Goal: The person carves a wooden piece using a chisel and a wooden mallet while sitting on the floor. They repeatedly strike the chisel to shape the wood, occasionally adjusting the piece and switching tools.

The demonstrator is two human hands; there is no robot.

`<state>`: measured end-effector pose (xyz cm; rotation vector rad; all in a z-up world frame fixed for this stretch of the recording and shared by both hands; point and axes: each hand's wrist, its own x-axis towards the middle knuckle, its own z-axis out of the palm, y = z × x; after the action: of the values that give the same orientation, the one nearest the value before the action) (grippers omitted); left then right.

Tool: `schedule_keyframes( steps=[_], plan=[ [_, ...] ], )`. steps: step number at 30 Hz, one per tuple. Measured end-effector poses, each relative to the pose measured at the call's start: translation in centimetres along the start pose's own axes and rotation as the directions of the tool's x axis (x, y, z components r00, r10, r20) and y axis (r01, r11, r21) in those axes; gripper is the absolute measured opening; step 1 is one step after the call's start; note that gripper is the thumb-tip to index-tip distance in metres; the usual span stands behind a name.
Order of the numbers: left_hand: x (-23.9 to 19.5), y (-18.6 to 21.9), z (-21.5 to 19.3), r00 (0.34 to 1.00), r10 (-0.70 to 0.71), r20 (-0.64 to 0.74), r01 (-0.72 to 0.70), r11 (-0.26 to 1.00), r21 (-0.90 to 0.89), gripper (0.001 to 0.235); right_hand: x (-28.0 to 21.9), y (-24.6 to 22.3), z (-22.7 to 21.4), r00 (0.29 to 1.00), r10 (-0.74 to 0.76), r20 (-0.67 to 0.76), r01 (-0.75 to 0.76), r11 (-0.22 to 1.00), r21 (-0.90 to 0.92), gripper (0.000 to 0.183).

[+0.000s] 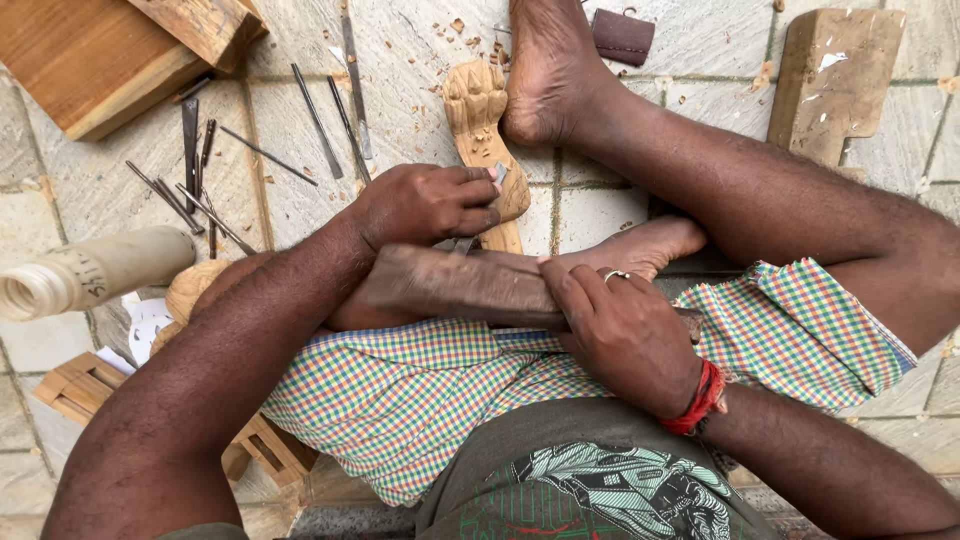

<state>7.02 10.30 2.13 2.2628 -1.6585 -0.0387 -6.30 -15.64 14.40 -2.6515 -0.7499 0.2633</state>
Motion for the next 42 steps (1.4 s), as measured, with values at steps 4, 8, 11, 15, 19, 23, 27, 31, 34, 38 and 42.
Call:
schedule_keyframes(
  steps=[4,8,11,15,19,23,27,31,34,38,42],
  plan=[
    [0.3,0.4,-0.1,1.0,-0.015,-0.019,0.015,1.0,0.02,0.022,-0.4,0.1,0.1,0.998,-0.048,0.037,0.049,0.998,-0.042,0.067],
    [0.7,0.0,-0.3,0.999,0.016,-0.051,-0.018,0.999,-0.037,0.024,-0.1,0.3,0.1,0.998,0.052,0.046,-0.051,0.998,-0.032,0.073],
    [0.6,0.3,0.1,1.0,-0.009,-0.026,0.008,0.998,-0.068,0.019,-0.5,0.3,0.0,1.0,0.013,0.023,-0.014,1.0,0.021,0.079],
    [0.4,1.1,0.2,0.998,-0.031,-0.05,0.029,0.999,-0.027,0.016,-0.9,0.5,-0.2,0.996,-0.087,0.003,0.087,0.996,-0.009,0.074],
    [0.5,1.1,0.3,0.996,0.019,-0.088,-0.012,0.997,0.082,0.023,-0.7,0.8,0.4,0.999,-0.042,0.004,0.042,0.999,-0.02,0.074],
    [0.6,0.6,0.1,0.998,0.057,-0.011,-0.056,0.996,0.062,0.025,-0.6,1.1,1.0,1.0,0.009,0.015,-0.008,0.999,-0.034,0.07],
    [0.7,0.7,0.0,0.996,0.019,-0.083,-0.015,0.999,0.041,0.023,-0.8,1.3,1.0,0.995,-0.101,0.011,0.102,0.988,-0.115,0.052],
    [0.9,0.7,0.2,0.997,0.033,-0.064,-0.028,0.997,0.069,0.026,-0.6,1.6,0.8,0.999,0.023,0.048,-0.019,0.997,-0.078,0.061],
    [0.7,1.1,0.6,0.999,-0.004,-0.05,0.005,0.999,0.032,0.022,-0.9,1.5,0.8,1.0,-0.004,0.022,0.005,1.0,-0.026,0.068],
    [1.2,0.8,0.6,0.999,-0.014,-0.048,0.015,1.0,0.021,0.023,-0.8,1.8,0.5,0.998,0.048,0.036,-0.047,0.998,-0.035,0.067],
    [0.9,1.1,0.5,0.995,-0.011,-0.096,0.014,0.999,0.035,0.024,-0.8,1.8,0.7,1.0,-0.02,0.004,0.02,1.0,0.009,0.068]
  ],
)
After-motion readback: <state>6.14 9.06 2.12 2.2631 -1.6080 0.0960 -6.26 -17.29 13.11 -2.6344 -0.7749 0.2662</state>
